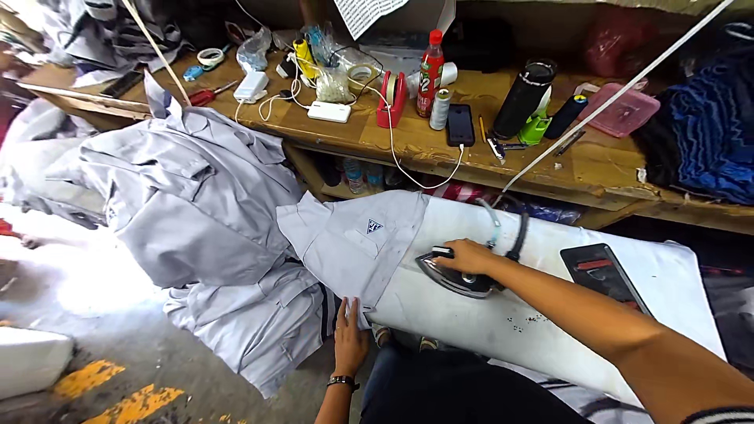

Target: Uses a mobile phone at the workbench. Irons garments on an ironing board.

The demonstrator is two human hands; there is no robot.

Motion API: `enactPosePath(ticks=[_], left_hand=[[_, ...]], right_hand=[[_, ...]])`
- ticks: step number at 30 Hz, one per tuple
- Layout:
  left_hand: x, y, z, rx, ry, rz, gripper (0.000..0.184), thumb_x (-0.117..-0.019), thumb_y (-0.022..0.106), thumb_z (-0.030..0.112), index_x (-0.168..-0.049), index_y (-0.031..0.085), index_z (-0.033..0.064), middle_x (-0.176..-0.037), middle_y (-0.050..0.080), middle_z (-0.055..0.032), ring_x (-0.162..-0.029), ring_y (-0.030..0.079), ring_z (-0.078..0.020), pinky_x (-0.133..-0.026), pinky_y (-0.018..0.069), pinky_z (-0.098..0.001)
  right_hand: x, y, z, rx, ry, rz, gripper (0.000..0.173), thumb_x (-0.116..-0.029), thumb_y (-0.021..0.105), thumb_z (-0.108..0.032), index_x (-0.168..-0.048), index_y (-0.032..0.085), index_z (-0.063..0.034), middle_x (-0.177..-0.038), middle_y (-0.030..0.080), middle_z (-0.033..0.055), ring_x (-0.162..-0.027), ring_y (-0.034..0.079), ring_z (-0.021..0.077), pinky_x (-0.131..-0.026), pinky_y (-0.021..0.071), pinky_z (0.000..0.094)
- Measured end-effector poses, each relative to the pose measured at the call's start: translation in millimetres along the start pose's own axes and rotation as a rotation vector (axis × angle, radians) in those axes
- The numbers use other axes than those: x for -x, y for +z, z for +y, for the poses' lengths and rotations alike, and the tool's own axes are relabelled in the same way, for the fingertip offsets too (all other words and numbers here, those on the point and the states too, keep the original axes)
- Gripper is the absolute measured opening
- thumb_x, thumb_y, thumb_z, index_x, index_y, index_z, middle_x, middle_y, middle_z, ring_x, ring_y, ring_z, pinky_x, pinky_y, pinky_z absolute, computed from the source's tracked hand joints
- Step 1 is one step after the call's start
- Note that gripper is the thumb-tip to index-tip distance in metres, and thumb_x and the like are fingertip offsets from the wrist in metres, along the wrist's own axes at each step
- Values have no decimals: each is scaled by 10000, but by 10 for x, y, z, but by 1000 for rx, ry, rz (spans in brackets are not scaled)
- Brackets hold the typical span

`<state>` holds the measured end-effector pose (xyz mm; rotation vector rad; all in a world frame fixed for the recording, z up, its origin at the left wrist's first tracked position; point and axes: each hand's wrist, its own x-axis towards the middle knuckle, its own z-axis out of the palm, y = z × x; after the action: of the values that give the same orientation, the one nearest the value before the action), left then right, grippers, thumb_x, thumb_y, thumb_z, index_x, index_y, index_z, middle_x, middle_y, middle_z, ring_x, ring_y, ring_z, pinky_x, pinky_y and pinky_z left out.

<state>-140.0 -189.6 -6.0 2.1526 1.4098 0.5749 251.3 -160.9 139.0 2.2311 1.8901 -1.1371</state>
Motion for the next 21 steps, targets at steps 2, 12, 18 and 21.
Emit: enactPosePath(ticks=[2, 12, 18, 21], left_hand=[[-11, 44, 5, 2, 10, 8, 815, -749, 634, 17, -1539, 434, 23, -1624, 300, -287, -1455, 381, -481, -1133, 398, -606], [8, -46, 98, -59, -45, 64, 594, -901, 568, -87, -1485, 505, 5, -1550, 452, -248, -1322, 574, -412, -1031, 523, -549], [-259, -437, 507, -14, -120, 196, 426, -1087, 375, 193, -1380, 628, 16, -1409, 626, -187, -1306, 601, -374, -1097, 458, -557], [-481, -585, 840, 10, -86, 338, 393, -1082, 402, 160, -1309, 675, -9, -1331, 681, -178, -1234, 661, -362, -1055, 499, -547]], right_hand=[[127, -30, 396, -67, 110, 80, 700, -956, 538, -691, -1105, 670, -20, -1026, 677, 229, -1001, 661, 408, -854, 494, 636], [571, -11, 904, 134, 185, 670, 619, -920, 632, -531, -1271, 651, -20, -1318, 585, 293, -1239, 529, 521, -987, 409, 677], [22, 645, -30, -488, 30, 309, 339, -1036, 516, -141, -1311, 592, 42, -1288, 631, 221, -1063, 672, 287, -923, 550, 436], [-297, 973, -669, -1047, 216, -24, 348, -1096, 424, -129, -1399, 480, 34, -1225, 651, 210, -897, 703, 251, -752, 590, 395]])
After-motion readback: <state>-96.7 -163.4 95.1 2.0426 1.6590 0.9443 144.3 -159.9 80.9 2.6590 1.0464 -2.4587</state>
